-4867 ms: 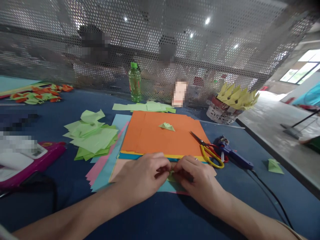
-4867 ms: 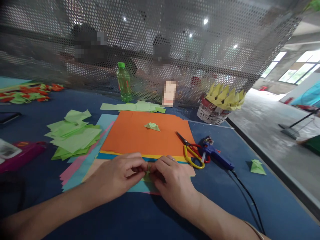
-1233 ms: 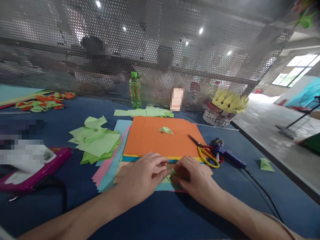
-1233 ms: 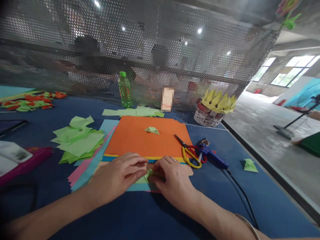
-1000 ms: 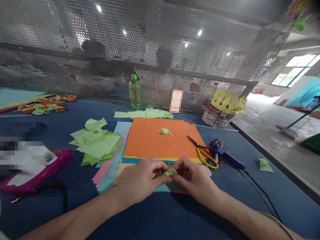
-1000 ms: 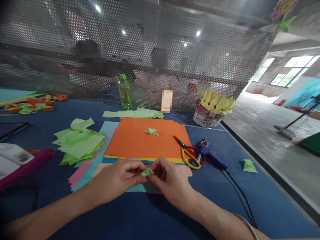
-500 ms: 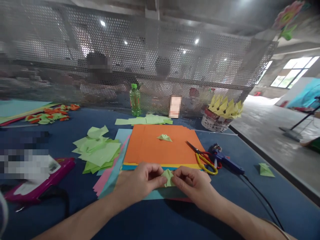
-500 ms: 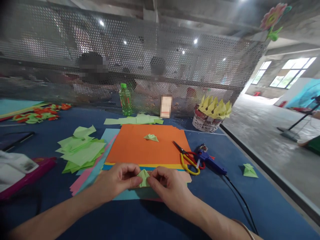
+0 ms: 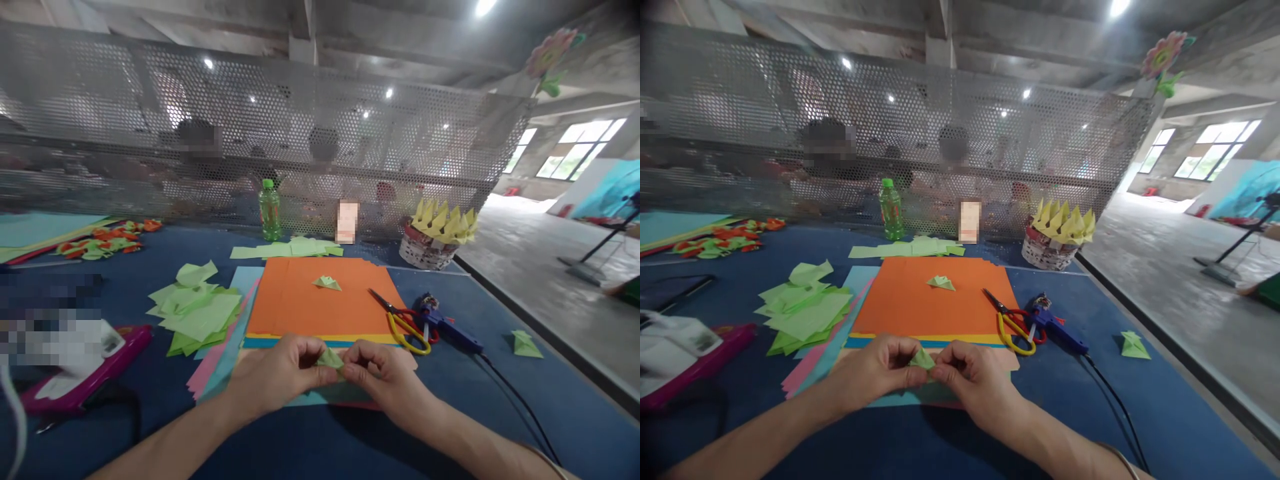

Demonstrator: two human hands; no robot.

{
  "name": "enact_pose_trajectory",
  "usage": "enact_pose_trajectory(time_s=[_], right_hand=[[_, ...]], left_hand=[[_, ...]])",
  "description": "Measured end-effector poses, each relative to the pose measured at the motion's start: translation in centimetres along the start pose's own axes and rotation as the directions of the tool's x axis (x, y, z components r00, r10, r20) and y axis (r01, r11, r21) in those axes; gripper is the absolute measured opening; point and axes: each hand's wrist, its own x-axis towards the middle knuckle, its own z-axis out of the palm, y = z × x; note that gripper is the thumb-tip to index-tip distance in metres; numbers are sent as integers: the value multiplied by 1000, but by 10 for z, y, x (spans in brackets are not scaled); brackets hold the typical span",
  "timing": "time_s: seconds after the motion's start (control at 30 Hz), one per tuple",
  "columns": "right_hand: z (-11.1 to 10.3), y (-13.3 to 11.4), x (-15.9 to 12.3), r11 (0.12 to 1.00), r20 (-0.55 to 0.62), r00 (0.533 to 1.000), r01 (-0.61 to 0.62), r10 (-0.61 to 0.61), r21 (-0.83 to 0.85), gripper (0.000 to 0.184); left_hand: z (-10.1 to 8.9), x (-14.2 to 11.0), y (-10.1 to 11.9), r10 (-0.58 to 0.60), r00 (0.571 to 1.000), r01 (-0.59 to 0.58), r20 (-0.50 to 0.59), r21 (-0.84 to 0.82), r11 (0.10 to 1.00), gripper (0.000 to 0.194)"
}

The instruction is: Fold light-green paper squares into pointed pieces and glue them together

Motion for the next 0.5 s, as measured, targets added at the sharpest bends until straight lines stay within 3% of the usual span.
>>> enact_pose_trajectory(time_s=[0.27,0.33,0.4,0.5], right_hand=[[-8,4,1,996,11,999,32,-31,-86,21],[-23,5,5,988,30,996,92,-89,-123,23],[-47,8,10,949,-39,982,170,-187,-265,20],[-90,19,17,864,-173,955,127,-239,-488,21]], left_hand=[[0,1,8,5,1000,-7,-15,-123,992,44],[-4,3,11,6,999,-11,-34,-148,989,45],[-11,5,13,0,998,-11,-60,-172,985,45],[-20,5,18,-21,995,2,-95,-192,981,45]])
